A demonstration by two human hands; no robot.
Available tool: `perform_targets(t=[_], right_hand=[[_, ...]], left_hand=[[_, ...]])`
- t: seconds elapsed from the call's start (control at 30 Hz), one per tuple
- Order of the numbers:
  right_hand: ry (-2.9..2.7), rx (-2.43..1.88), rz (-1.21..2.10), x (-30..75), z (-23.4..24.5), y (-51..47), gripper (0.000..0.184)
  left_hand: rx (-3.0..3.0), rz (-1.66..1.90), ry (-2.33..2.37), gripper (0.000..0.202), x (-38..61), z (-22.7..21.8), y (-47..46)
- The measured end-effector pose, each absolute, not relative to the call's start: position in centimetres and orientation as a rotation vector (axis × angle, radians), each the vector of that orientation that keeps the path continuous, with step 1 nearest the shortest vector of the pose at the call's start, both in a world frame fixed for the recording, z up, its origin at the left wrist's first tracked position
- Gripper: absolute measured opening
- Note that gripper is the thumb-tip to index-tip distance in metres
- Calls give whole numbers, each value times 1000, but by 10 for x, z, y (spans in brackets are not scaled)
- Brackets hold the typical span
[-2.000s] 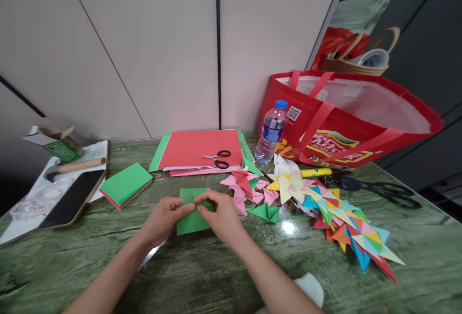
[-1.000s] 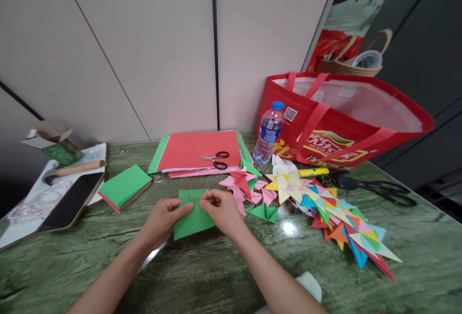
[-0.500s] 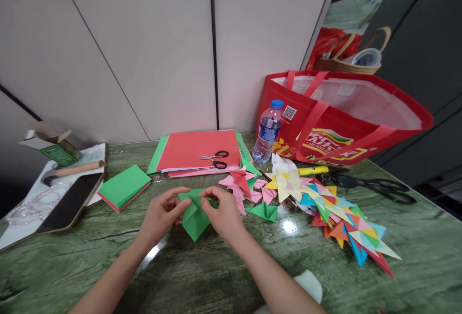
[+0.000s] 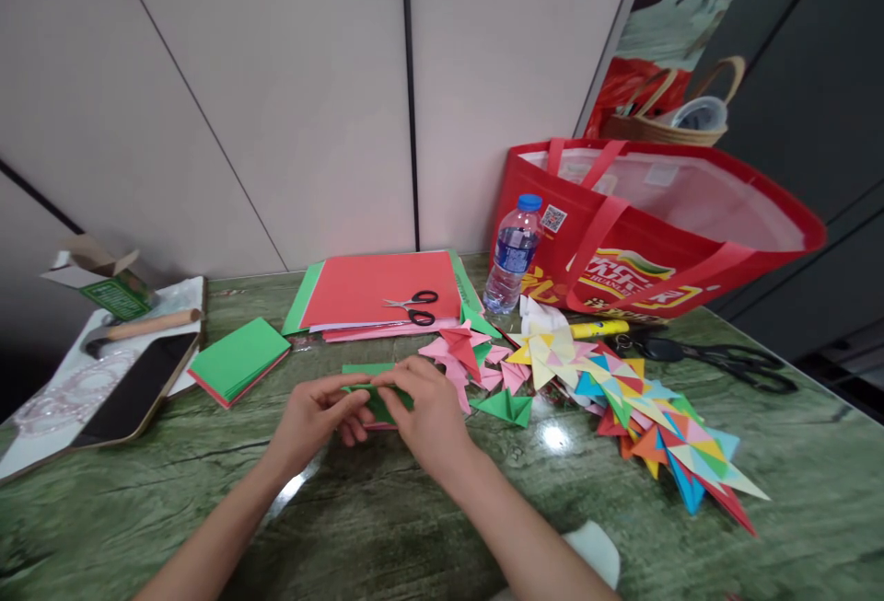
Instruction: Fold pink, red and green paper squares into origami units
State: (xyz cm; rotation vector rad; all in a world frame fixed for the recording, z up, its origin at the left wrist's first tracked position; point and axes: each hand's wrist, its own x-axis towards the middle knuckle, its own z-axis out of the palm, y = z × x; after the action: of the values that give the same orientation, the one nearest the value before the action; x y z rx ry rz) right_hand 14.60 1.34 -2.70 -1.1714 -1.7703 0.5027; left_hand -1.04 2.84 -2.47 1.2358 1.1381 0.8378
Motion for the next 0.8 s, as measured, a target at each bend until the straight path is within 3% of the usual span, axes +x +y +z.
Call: perform_targets(t=[0.33,0.57,0.8], right_hand=[[-1698,-1140,476,146,-24,12,4],[-1450,-1171,730,148,-26,17,6],[-1128,-1161,1173,144,-23,18,20]], left_hand=[[1234,1065,1113,10,-11,-18,28],[1450,1168,1198,13,-14,-17,26],[1601,1205,1223,13,-13,-13,20]])
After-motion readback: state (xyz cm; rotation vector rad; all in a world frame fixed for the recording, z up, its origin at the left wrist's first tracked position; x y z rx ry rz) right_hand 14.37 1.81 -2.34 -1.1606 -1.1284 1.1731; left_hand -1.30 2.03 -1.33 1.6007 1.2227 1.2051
